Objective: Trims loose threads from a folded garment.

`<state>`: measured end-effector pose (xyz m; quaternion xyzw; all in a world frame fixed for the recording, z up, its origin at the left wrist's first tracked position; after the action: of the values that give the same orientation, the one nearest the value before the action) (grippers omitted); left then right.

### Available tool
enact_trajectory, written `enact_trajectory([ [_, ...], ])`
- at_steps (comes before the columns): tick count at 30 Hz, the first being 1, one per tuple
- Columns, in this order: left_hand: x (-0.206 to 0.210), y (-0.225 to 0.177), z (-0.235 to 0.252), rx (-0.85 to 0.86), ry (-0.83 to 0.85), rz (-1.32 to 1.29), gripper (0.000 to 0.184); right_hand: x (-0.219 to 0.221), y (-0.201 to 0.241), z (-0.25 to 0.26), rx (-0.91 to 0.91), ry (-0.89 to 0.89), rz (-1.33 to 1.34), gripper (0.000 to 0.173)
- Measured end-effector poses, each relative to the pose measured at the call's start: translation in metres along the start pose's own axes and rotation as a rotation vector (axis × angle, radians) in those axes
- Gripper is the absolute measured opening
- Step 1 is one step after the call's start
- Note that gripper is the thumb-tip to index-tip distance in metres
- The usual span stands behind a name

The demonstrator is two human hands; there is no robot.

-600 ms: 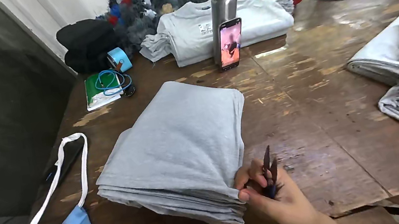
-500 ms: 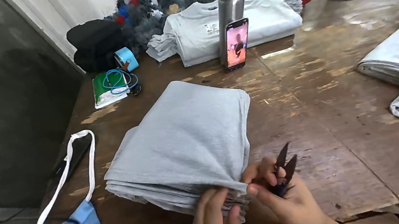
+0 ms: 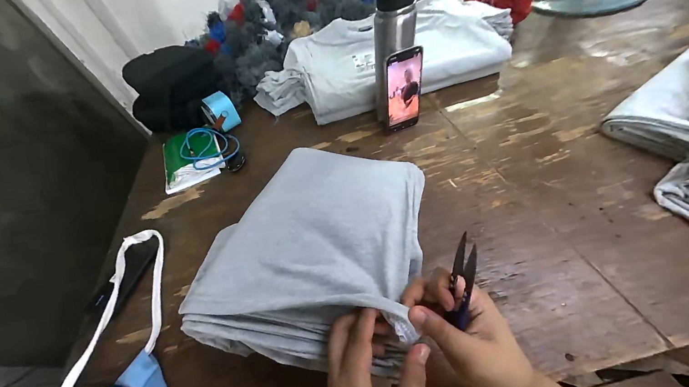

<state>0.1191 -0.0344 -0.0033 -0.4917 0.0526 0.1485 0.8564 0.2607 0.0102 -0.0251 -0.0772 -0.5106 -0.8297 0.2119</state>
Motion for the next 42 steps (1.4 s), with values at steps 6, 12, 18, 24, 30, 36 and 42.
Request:
enact_trajectory([
  [6, -0.002, 0.001, 0.000, -0.065, -0.061, -0.159, 0.042, 0.002, 0.003, -0.003, -0.069, 0.052, -0.113, 0.012],
  [12, -0.004, 0.001, -0.001, -0.136, -0.021, -0.324, 0.048, 0.003, 0.007, -0.004, -0.141, 0.099, -0.136, 0.009],
  [18, 0.001, 0.001, -0.003, -0.190, 0.006, -0.517, 0.046, 0.007, 0.004, -0.005, -0.191, 0.159, -0.113, 0.007],
  [24, 0.002, 0.006, -0.005, -0.166, -0.032, -0.490, 0.045, 0.005, 0.007, -0.003, -0.202, 0.142, -0.156, 0.008],
  [30, 0.001, 0.007, -0.001, -0.187, -0.067, -0.510, 0.040, -0.014, 0.022, -0.006, -0.134, 0.271, -0.575, 0.042],
  [36, 0.000, 0.010, 0.000, -0.207, -0.058, -0.584, 0.039, -0.033, 0.012, -0.037, 0.302, 0.669, -0.186, 0.046],
  [42, -0.001, 0.008, 0.000, -0.214, -0.041, -0.606, 0.041, -0.031, 0.001, -0.042, 0.490, 0.662, -0.028, 0.046],
])
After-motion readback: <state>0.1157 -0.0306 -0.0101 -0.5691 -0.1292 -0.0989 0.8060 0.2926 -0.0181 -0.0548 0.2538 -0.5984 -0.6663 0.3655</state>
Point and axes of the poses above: each hand's wrist, its own z-axis towards the middle knuckle, its own x-axis out of the palm, y = z × x, the point moved 3 cm from there along z, towards the middle knuckle, and after that the axes turned 1 degree about y, right-handed, at the moved point
